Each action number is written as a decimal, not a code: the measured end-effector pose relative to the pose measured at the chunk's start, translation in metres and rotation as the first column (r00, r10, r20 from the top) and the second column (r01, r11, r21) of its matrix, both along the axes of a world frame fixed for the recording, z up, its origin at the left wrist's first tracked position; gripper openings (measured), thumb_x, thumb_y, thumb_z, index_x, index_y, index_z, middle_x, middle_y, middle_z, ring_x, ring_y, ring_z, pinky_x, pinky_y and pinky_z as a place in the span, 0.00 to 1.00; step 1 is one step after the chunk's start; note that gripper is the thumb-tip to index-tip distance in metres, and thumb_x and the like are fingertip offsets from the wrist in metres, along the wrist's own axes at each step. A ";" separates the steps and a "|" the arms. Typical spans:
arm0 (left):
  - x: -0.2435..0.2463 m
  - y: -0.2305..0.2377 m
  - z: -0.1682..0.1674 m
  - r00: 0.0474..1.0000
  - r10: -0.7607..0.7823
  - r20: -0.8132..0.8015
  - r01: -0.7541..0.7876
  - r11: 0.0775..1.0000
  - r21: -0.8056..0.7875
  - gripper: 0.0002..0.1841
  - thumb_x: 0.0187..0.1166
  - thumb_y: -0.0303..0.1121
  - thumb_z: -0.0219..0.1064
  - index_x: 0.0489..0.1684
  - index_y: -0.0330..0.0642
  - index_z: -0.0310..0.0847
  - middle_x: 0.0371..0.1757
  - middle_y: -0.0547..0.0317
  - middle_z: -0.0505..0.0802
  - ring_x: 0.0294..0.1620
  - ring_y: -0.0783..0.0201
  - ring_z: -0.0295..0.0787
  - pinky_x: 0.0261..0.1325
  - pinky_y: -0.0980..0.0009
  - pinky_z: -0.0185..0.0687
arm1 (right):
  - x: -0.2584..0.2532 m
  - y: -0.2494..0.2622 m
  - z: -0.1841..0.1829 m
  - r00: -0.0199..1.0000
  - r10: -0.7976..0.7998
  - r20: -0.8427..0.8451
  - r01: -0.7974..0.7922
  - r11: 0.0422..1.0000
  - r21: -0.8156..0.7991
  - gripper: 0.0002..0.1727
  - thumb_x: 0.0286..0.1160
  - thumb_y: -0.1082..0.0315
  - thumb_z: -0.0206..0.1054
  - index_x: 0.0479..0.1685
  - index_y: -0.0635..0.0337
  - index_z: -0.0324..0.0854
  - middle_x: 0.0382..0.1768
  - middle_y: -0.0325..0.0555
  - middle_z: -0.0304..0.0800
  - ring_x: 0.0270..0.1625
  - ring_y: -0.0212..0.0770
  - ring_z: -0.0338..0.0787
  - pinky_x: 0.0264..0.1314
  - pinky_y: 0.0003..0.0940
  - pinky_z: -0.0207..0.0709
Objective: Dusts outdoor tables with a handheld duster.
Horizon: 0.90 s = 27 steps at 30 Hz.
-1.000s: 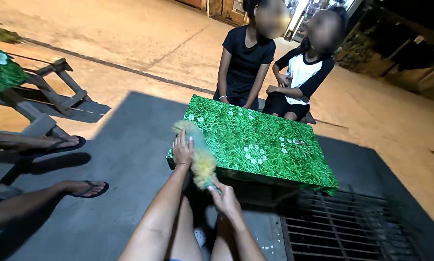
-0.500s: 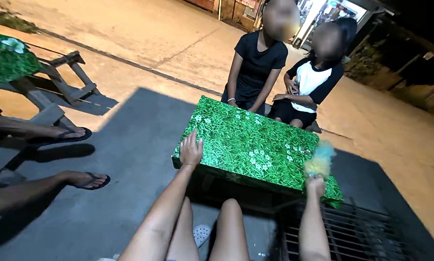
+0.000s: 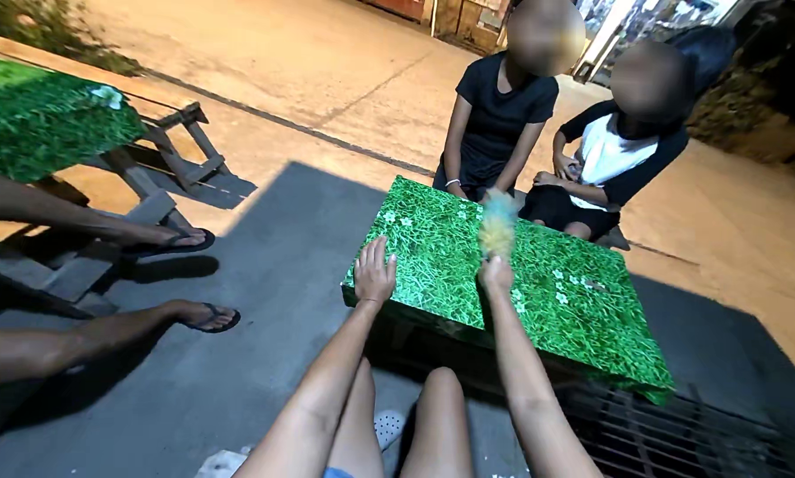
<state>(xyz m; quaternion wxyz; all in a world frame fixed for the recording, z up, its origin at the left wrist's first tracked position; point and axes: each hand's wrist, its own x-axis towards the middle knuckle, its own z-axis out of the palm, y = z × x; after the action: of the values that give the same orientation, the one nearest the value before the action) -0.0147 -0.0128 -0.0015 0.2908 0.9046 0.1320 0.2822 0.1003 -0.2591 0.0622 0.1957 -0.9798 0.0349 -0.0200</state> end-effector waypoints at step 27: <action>-0.001 0.007 -0.009 0.993 0.010 0.115 -0.012 1.000 0.019 0.35 0.90 0.55 0.36 0.89 0.43 0.64 0.93 0.50 0.66 0.95 0.44 0.51 0.93 0.36 0.32 | -0.270 -0.161 -0.021 0.969 0.011 0.248 -0.193 0.662 0.724 0.20 0.79 0.70 0.61 0.61 0.77 0.84 0.54 0.53 0.95 0.52 0.25 0.93 0.61 0.23 0.86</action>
<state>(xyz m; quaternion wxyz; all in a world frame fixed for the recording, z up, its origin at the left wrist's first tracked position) -0.0153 -0.0060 -0.0108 0.2875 0.8890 0.1172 0.3366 -0.1697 -0.4200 0.0409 0.5810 -0.8066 -0.0372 -0.1024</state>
